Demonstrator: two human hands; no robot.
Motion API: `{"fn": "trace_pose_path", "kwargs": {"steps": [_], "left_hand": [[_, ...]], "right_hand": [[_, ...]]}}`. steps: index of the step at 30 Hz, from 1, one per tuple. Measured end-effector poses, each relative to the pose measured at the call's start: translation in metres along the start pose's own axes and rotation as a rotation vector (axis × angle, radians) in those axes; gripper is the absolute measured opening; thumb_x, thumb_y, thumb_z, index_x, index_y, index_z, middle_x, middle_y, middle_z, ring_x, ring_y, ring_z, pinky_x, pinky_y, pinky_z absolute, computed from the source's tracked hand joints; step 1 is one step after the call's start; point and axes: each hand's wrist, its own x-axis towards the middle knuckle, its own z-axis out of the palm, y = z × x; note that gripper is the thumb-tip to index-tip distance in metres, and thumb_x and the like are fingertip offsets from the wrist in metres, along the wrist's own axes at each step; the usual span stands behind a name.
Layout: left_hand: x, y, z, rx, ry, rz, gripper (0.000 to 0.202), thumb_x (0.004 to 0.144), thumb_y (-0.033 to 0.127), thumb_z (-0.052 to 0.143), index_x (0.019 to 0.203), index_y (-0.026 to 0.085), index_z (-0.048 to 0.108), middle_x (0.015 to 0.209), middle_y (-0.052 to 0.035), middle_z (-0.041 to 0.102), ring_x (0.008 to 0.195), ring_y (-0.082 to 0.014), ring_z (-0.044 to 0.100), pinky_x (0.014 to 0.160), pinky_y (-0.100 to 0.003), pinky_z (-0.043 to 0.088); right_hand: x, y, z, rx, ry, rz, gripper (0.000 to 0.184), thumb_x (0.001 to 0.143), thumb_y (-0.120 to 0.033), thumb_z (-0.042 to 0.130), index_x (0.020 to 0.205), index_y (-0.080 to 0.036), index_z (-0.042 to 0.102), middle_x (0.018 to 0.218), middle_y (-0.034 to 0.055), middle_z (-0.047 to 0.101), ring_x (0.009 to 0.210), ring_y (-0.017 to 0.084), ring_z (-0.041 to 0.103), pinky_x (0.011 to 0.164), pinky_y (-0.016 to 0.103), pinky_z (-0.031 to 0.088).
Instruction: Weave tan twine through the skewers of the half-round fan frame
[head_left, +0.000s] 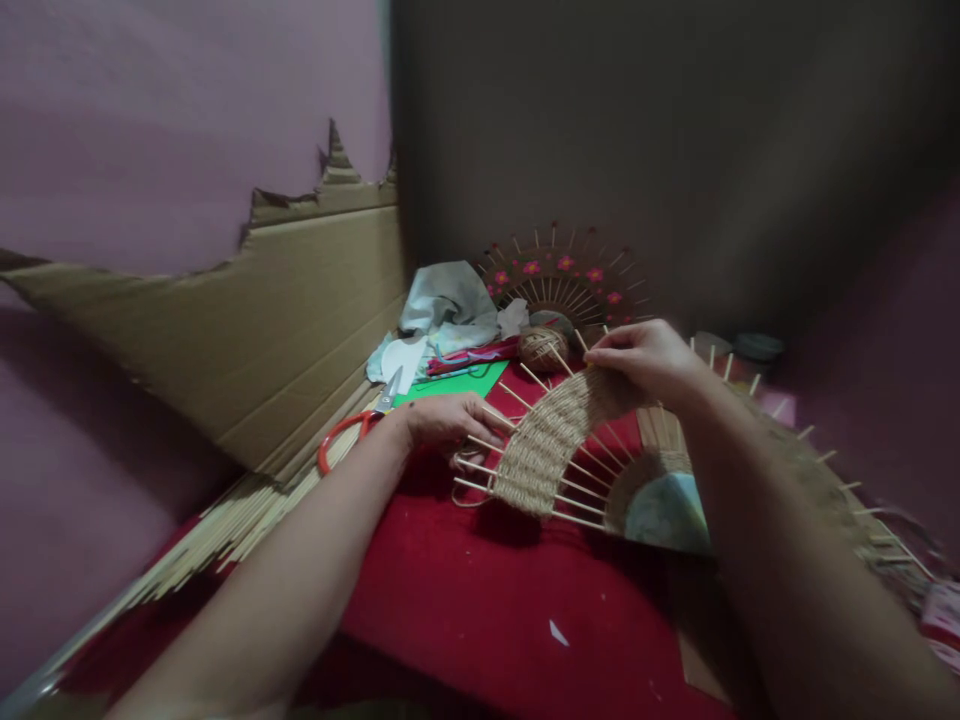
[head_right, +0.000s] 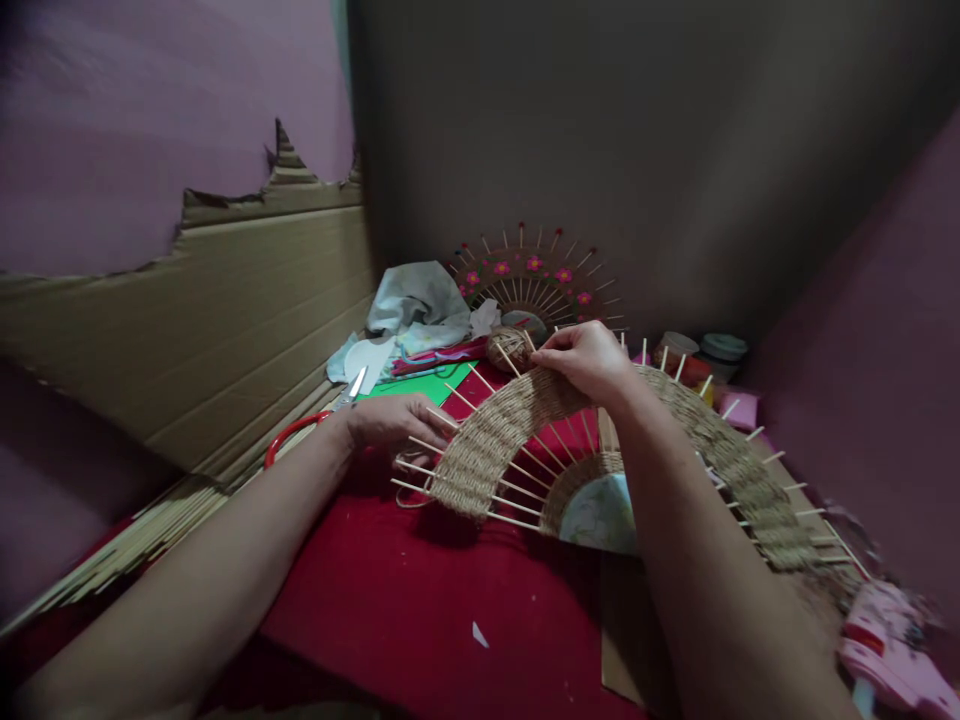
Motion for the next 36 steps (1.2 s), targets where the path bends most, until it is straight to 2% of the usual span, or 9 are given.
{"fn": "trace_pose_path", "kwargs": {"steps": [7, 11, 12, 15, 18, 21, 27, 32, 36], "left_hand": [[0.000, 0.000, -0.003, 0.019, -0.024, -0.003, 0.030, 0.074, 0.022, 0.061, 0.101, 0.014, 0.067, 0.044, -0.0003, 0.056, 0.033, -0.0093, 0.047, 0.034, -0.018, 0.035], [0.003, -0.007, -0.006, -0.036, -0.018, 0.004, 0.026, 0.074, 0.020, 0.060, 0.098, 0.015, 0.068, 0.045, -0.0007, 0.057, 0.033, -0.0094, 0.048, 0.034, -0.018, 0.036], [0.003, -0.009, -0.007, -0.051, -0.010, 0.006, 0.024, 0.074, 0.019, 0.060, 0.096, 0.015, 0.068, 0.045, -0.0009, 0.057, 0.033, -0.0094, 0.048, 0.035, -0.018, 0.037], [0.004, -0.010, -0.005, -0.091, 0.013, 0.025, 0.020, 0.073, 0.017, 0.058, 0.090, 0.013, 0.068, 0.046, -0.0012, 0.057, 0.034, -0.0092, 0.048, 0.036, -0.019, 0.038], [0.004, -0.010, -0.001, -0.107, 0.036, 0.037, 0.012, 0.072, 0.016, 0.058, 0.078, 0.013, 0.068, 0.043, -0.0005, 0.056, 0.033, -0.0089, 0.047, 0.035, -0.018, 0.036], [0.006, -0.012, 0.002, -0.095, 0.055, 0.031, 0.009, 0.070, 0.017, 0.060, 0.064, 0.013, 0.065, 0.042, -0.0003, 0.056, 0.033, -0.0089, 0.047, 0.035, -0.018, 0.036], [0.011, -0.015, 0.003, -0.080, 0.011, 0.088, 0.004, 0.067, 0.015, 0.062, 0.064, 0.012, 0.062, 0.045, 0.0012, 0.055, 0.035, -0.0083, 0.047, 0.036, -0.019, 0.037], [0.008, -0.014, 0.001, -0.036, 0.079, 0.092, 0.010, 0.070, 0.021, 0.063, 0.074, 0.012, 0.064, 0.050, 0.0018, 0.053, 0.040, -0.0073, 0.047, 0.037, -0.017, 0.035], [0.008, -0.013, 0.000, -0.024, 0.072, 0.080, 0.009, 0.068, 0.020, 0.064, 0.071, 0.011, 0.064, 0.053, 0.0021, 0.052, 0.043, -0.0059, 0.045, 0.039, -0.016, 0.036]], "right_hand": [[0.011, 0.010, 0.018, -0.130, -0.086, 0.013, 0.027, 0.068, -0.038, 0.057, 0.075, -0.016, 0.070, 0.050, 0.0005, 0.055, 0.046, 0.012, 0.047, 0.046, 0.025, 0.033], [-0.002, -0.011, 0.025, -0.078, 0.041, -0.087, 0.024, 0.070, -0.031, 0.055, 0.080, -0.015, 0.070, 0.064, 0.0048, 0.062, 0.056, 0.013, 0.053, 0.052, 0.025, 0.037], [-0.008, -0.019, 0.027, -0.009, 0.009, -0.089, 0.025, 0.071, -0.031, 0.055, 0.082, -0.015, 0.070, 0.062, 0.0040, 0.061, 0.053, 0.012, 0.051, 0.050, 0.025, 0.036], [-0.025, -0.043, 0.036, 0.101, -0.293, -0.126, 0.021, 0.072, -0.030, 0.056, 0.082, -0.017, 0.069, 0.057, 0.0015, 0.058, 0.048, 0.010, 0.046, 0.047, 0.024, 0.035], [-0.032, -0.056, 0.048, 0.068, -0.397, -0.245, 0.016, 0.072, -0.029, 0.058, 0.079, -0.018, 0.068, 0.063, 0.0017, 0.061, 0.054, 0.011, 0.050, 0.051, 0.024, 0.035], [-0.031, -0.056, 0.060, -0.028, -0.408, -0.340, 0.016, 0.073, -0.030, 0.057, 0.077, -0.018, 0.066, 0.071, 0.0030, 0.064, 0.062, 0.012, 0.053, 0.054, 0.024, 0.034], [-0.031, -0.056, 0.071, -0.444, -0.393, -0.358, 0.013, 0.068, -0.031, 0.057, 0.069, -0.018, 0.059, 0.065, 0.0043, 0.059, 0.055, 0.013, 0.046, 0.047, 0.026, 0.022], [-0.025, -0.051, 0.071, -0.401, -0.497, -0.405, 0.011, 0.067, -0.018, 0.053, 0.078, -0.019, 0.056, 0.071, 0.0036, 0.059, 0.057, 0.012, 0.047, 0.048, 0.024, 0.024], [-0.022, -0.046, 0.073, -0.296, -0.521, -0.436, 0.013, 0.066, -0.016, 0.052, 0.079, -0.019, 0.054, 0.074, 0.0033, 0.060, 0.063, 0.013, 0.049, 0.051, 0.022, 0.030]]}}
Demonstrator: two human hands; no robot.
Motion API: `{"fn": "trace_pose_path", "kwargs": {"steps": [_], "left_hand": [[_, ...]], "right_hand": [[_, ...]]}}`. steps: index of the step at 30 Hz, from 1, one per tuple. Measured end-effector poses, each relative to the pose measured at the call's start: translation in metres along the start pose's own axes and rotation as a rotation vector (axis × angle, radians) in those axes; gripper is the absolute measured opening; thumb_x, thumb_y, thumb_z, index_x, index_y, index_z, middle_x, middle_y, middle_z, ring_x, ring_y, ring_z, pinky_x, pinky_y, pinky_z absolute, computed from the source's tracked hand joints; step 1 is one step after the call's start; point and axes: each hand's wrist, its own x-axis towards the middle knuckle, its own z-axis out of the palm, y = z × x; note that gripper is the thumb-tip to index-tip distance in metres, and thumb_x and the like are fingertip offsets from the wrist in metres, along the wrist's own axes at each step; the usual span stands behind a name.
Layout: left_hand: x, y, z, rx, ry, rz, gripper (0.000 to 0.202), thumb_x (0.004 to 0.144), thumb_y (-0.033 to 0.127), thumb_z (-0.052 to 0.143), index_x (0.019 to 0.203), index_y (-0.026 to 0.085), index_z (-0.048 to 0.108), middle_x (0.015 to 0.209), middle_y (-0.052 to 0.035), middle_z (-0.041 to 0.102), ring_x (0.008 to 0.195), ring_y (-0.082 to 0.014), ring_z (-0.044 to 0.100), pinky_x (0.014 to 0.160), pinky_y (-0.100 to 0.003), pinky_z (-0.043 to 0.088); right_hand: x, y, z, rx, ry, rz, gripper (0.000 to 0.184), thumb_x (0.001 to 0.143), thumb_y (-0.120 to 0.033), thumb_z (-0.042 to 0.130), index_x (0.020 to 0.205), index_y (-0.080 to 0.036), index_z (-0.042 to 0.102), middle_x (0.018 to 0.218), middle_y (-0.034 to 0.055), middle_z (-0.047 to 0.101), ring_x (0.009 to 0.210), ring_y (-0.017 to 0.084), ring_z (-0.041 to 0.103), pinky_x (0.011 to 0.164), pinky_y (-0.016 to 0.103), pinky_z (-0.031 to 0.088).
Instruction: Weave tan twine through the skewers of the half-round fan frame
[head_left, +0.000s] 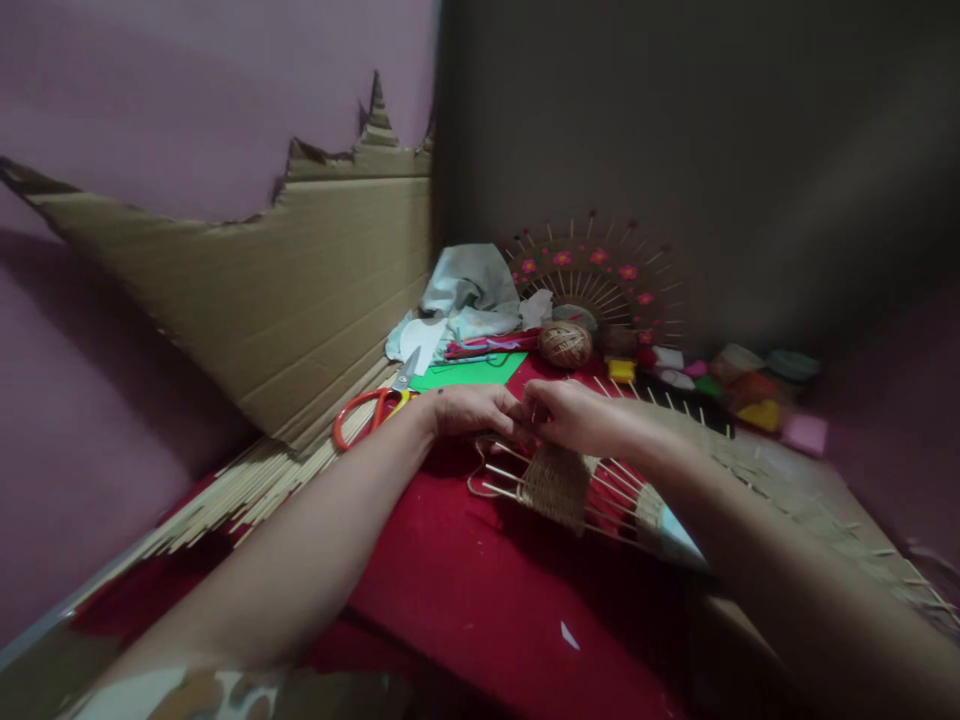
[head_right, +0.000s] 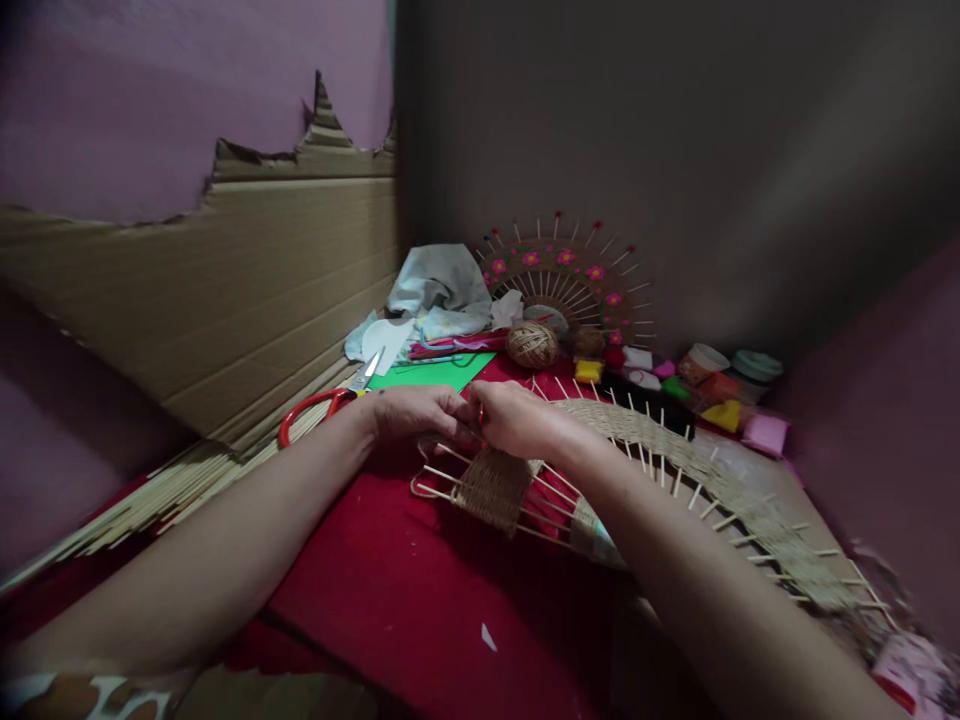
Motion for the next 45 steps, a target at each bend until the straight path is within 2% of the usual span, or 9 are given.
{"fn": "trace_pose_path", "kwargs": {"steps": [8, 12, 16, 22, 26, 31, 38, 42, 45], "left_hand": [[0.001, -0.003, -0.002, -0.019, -0.046, -0.026, 0.009, 0.067, 0.017, 0.065, 0.074, 0.012, 0.064, 0.054, 0.0023, 0.053, 0.043, -0.0065, 0.047, 0.040, -0.017, 0.036], [-0.002, 0.001, -0.002, -0.067, -0.055, 0.040, 0.019, 0.068, 0.018, 0.065, 0.087, 0.014, 0.063, 0.057, 0.0022, 0.053, 0.044, -0.0062, 0.046, 0.042, -0.018, 0.035], [-0.010, 0.007, -0.012, -0.024, -0.028, 0.080, 0.014, 0.069, 0.025, 0.066, 0.074, 0.012, 0.063, 0.053, 0.0020, 0.051, 0.045, -0.0060, 0.044, 0.044, -0.019, 0.033], [-0.027, 0.013, -0.039, 0.209, 0.220, 0.099, 0.018, 0.067, 0.029, 0.067, 0.072, 0.012, 0.065, 0.052, 0.0023, 0.050, 0.045, -0.0056, 0.041, 0.045, -0.020, 0.030], [-0.033, 0.010, -0.056, 0.400, 0.520, 0.113, 0.017, 0.062, 0.024, 0.068, 0.075, 0.014, 0.068, 0.060, 0.0002, 0.059, 0.054, -0.0090, 0.049, 0.052, -0.022, 0.036], [-0.049, 0.008, -0.066, 0.258, 0.654, 0.196, 0.025, 0.061, 0.025, 0.067, 0.084, 0.016, 0.070, 0.072, -0.0041, 0.066, 0.062, -0.0121, 0.054, 0.057, -0.025, 0.039], [-0.045, 0.007, -0.070, 0.298, 1.107, 0.290, 0.002, 0.053, 0.015, 0.066, 0.053, 0.017, 0.064, 0.058, -0.0006, 0.061, 0.064, -0.0149, 0.055, 0.064, -0.026, 0.042], [-0.035, 0.001, -0.075, 0.178, 1.329, 0.332, 0.005, 0.062, 0.015, 0.058, 0.066, 0.018, 0.060, 0.069, 0.0003, 0.059, 0.076, -0.0151, 0.056, 0.071, -0.026, 0.042], [-0.028, -0.001, -0.072, -0.002, 1.329, 0.279, 0.006, 0.073, 0.019, 0.046, 0.076, 0.017, 0.051, 0.064, -0.0009, 0.058, 0.066, -0.0158, 0.059, 0.063, -0.029, 0.045]], "right_hand": [[-0.004, -0.003, 0.002, 0.331, -0.146, 0.214, 0.017, 0.067, -0.025, 0.057, 0.081, -0.019, 0.049, 0.058, -0.0035, 0.052, 0.040, 0.009, 0.045, 0.038, 0.021, 0.029], [-0.003, 0.002, -0.001, 0.368, -0.031, 0.190, 0.017, 0.063, -0.021, 0.062, 0.074, -0.018, 0.049, 0.058, -0.0039, 0.050, 0.046, 0.008, 0.045, 0.040, 0.019, 0.029], [-0.005, 0.005, -0.010, 0.404, 0.054, 0.133, 0.016, 0.065, -0.015, 0.058, 0.077, -0.019, 0.049, 0.060, -0.0040, 0.051, 0.049, 0.008, 0.043, 0.043, 0.020, 0.031], [-0.018, 0.000, -0.035, 0.438, 0.131, 0.110, 0.015, 0.065, -0.010, 0.054, 0.075, -0.019, 0.047, 0.059, -0.0034, 0.050, 0.051, 0.008, 0.043, 0.044, 0.021, 0.031], [-0.029, -0.005, -0.046, 0.427, 0.211, 0.054, 0.013, 0.066, -0.012, 0.054, 0.075, -0.019, 0.048, 0.063, -0.0016, 0.054, 0.055, 0.010, 0.047, 0.046, 0.023, 0.034], [-0.041, -0.014, -0.052, 0.410, 0.246, 0.044, 0.010, 0.067, -0.013, 0.053, 0.074, -0.019, 0.049, 0.065, 0.0000, 0.057, 0.060, 0.013, 0.052, 0.052, 0.025, 0.039], [-0.043, -0.011, -0.050, 0.433, 0.258, 0.016, 0.011, 0.069, -0.013, 0.051, 0.077, -0.020, 0.047, 0.068, 0.0000, 0.059, 0.063, 0.013, 0.055, 0.052, 0.025, 0.041], [-0.044, -0.010, -0.053, 0.400, 0.279, 0.017, 0.009, 0.070, -0.015, 0.052, 0.076, -0.020, 0.048, 0.068, 0.0001, 0.060, 0.063, 0.014, 0.056, 0.053, 0.026, 0.041], [-0.046, -0.012, -0.055, 0.381, 0.306, 0.005, 0.007, 0.070, -0.017, 0.053, 0.074, -0.020, 0.049, 0.068, 0.0002, 0.060, 0.063, 0.013, 0.055, 0.053, 0.026, 0.042]]}}
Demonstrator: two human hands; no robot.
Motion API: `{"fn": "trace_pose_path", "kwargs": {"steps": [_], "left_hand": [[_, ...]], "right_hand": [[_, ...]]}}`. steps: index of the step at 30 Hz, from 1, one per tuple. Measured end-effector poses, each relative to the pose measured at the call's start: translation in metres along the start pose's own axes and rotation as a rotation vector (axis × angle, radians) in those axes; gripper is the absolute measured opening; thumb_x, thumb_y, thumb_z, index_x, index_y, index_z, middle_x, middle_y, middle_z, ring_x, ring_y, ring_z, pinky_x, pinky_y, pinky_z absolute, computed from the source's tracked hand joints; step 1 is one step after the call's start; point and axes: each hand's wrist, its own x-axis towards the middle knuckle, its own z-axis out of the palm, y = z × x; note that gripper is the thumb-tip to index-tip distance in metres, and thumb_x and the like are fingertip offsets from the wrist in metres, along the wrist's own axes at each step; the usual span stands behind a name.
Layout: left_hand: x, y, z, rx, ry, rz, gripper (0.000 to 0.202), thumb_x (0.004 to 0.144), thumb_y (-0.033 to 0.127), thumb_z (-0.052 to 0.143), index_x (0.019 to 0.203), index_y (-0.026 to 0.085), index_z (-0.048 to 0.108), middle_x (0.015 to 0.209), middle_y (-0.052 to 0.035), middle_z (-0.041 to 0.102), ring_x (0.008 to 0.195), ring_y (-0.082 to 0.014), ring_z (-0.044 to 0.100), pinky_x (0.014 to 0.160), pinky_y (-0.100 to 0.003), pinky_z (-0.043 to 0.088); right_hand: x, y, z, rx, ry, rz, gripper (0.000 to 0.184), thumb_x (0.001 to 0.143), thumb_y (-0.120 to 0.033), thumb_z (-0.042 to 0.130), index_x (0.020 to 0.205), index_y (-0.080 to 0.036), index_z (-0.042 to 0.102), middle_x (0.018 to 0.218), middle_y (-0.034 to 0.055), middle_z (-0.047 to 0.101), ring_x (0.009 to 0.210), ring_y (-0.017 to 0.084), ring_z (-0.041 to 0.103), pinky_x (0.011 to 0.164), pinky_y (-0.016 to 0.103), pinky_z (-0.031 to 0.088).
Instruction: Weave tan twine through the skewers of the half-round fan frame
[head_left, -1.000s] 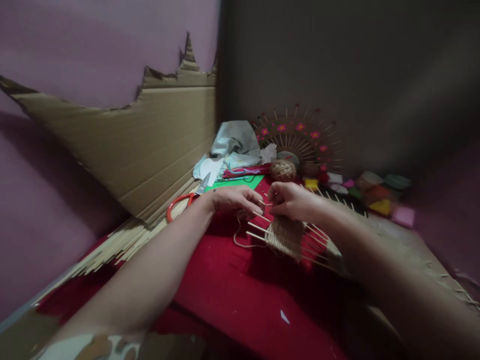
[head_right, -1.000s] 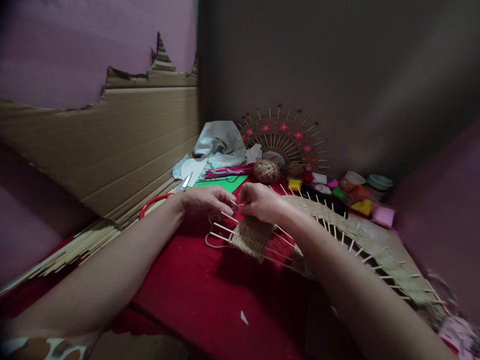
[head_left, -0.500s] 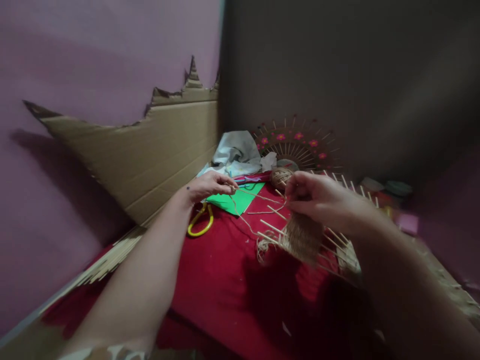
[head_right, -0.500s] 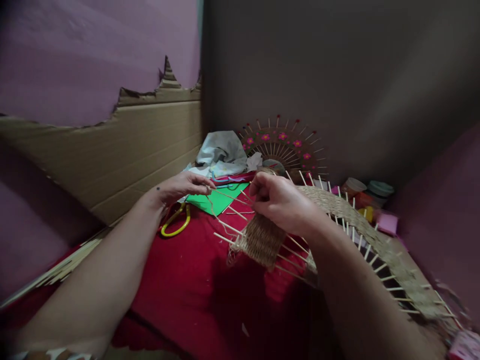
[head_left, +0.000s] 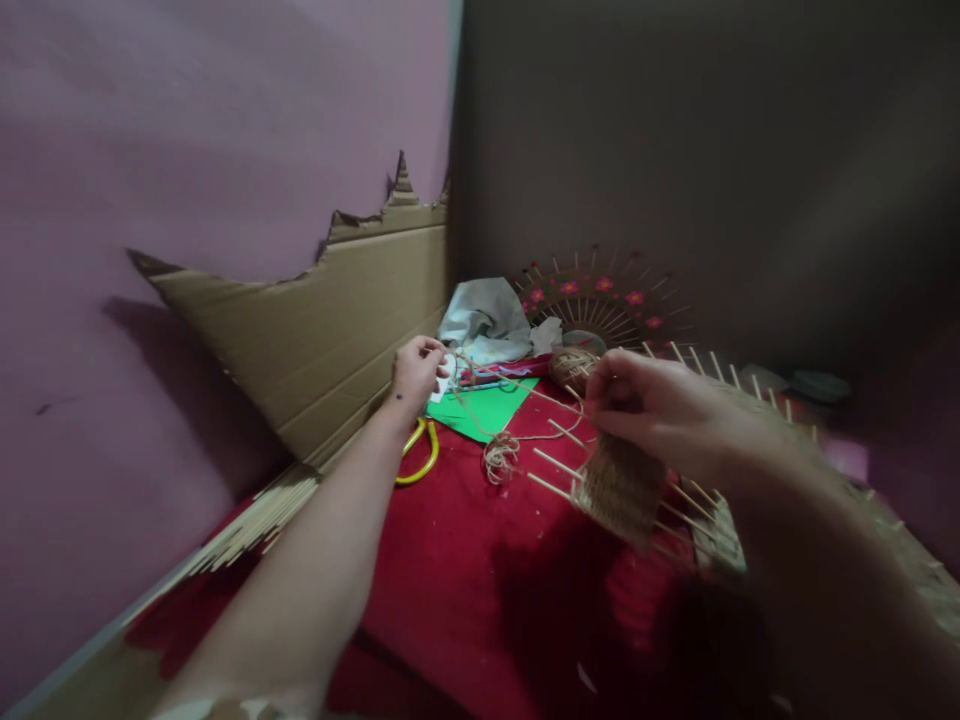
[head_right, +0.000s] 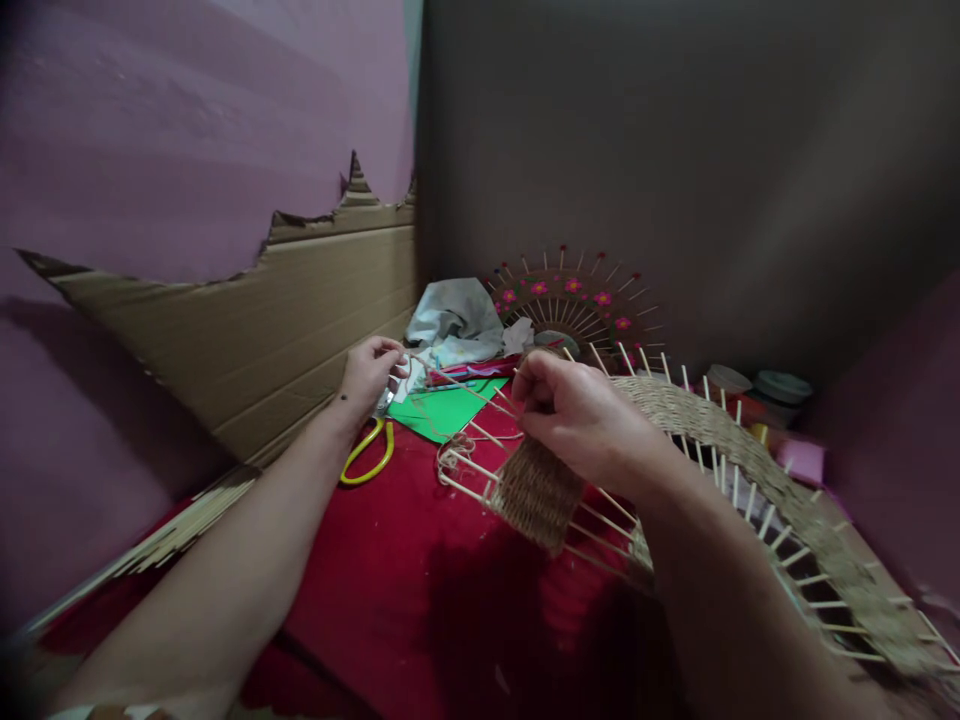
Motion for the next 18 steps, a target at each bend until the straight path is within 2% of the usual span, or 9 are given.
{"fn": "trace_pose_path", "kwargs": {"steps": [3, 6, 9, 12, 14, 18], "left_hand": [[-0.010, 0.004, 0.013, -0.099, -0.161, -0.155, 0.012, 0.080, 0.023, 0.037, 0.078, 0.015, 0.047, 0.062, -0.0062, 0.061, 0.061, -0.0194, 0.062, 0.057, -0.033, 0.047], [-0.025, 0.012, 0.024, -0.167, -0.376, -0.257, 0.026, 0.085, 0.036, 0.036, 0.082, 0.014, 0.049, 0.068, -0.0122, 0.064, 0.065, -0.0232, 0.064, 0.058, -0.037, 0.048], [-0.039, 0.019, 0.029, -0.069, -0.621, -0.172, 0.034, 0.077, 0.047, 0.052, 0.086, 0.015, 0.054, 0.077, -0.0106, 0.064, 0.069, -0.0205, 0.061, 0.057, -0.031, 0.046], [-0.048, 0.019, 0.032, 0.130, -0.863, -0.001, 0.043, 0.052, 0.030, 0.078, 0.090, 0.018, 0.060, 0.083, -0.0034, 0.063, 0.074, -0.0161, 0.057, 0.061, -0.024, 0.043], [-0.051, 0.016, 0.035, 0.168, -0.895, -0.031, 0.044, 0.042, 0.017, 0.081, 0.083, 0.018, 0.065, 0.075, 0.0005, 0.062, 0.068, -0.0136, 0.054, 0.059, -0.022, 0.039], [-0.043, 0.006, 0.037, 0.058, -0.781, -0.225, 0.014, 0.050, 0.015, 0.075, 0.059, 0.011, 0.066, 0.049, -0.0003, 0.058, 0.046, -0.0109, 0.048, 0.044, -0.022, 0.033]], "right_hand": [[-0.001, -0.001, -0.002, -0.003, 0.011, 0.007, 0.005, 0.071, -0.019, 0.053, 0.074, -0.020, 0.050, 0.066, 0.0001, 0.059, 0.060, 0.013, 0.054, 0.051, 0.026, 0.040], [-0.001, 0.001, -0.005, -0.018, 0.043, 0.025, 0.006, 0.070, -0.019, 0.054, 0.074, -0.021, 0.050, 0.063, -0.0004, 0.057, 0.057, 0.012, 0.052, 0.048, 0.026, 0.038], [-0.003, 0.000, -0.009, 0.019, 0.070, 0.018, 0.007, 0.069, -0.021, 0.056, 0.073, -0.021, 0.050, 0.064, -0.0002, 0.057, 0.059, 0.013, 0.053, 0.049, 0.026, 0.039], [-0.006, -0.005, -0.012, 0.042, 0.092, 0.043, 0.009, 0.068, -0.022, 0.057, 0.071, -0.022, 0.049, 0.063, -0.0002, 0.057, 0.058, 0.014, 0.053, 0.049, 0.026, 0.039], [-0.007, -0.008, -0.013, 0.040, 0.097, 0.060, 0.009, 0.068, -0.022, 0.057, 0.071, -0.022, 0.049, 0.061, -0.0003, 0.057, 0.057, 0.013, 0.052, 0.048, 0.026, 0.038], [-0.009, -0.009, -0.013, 0.051, 0.089, 0.047, 0.009, 0.067, -0.022, 0.057, 0.072, -0.022, 0.050, 0.062, 0.0002, 0.058, 0.056, 0.013, 0.052, 0.047, 0.026, 0.038]]}}
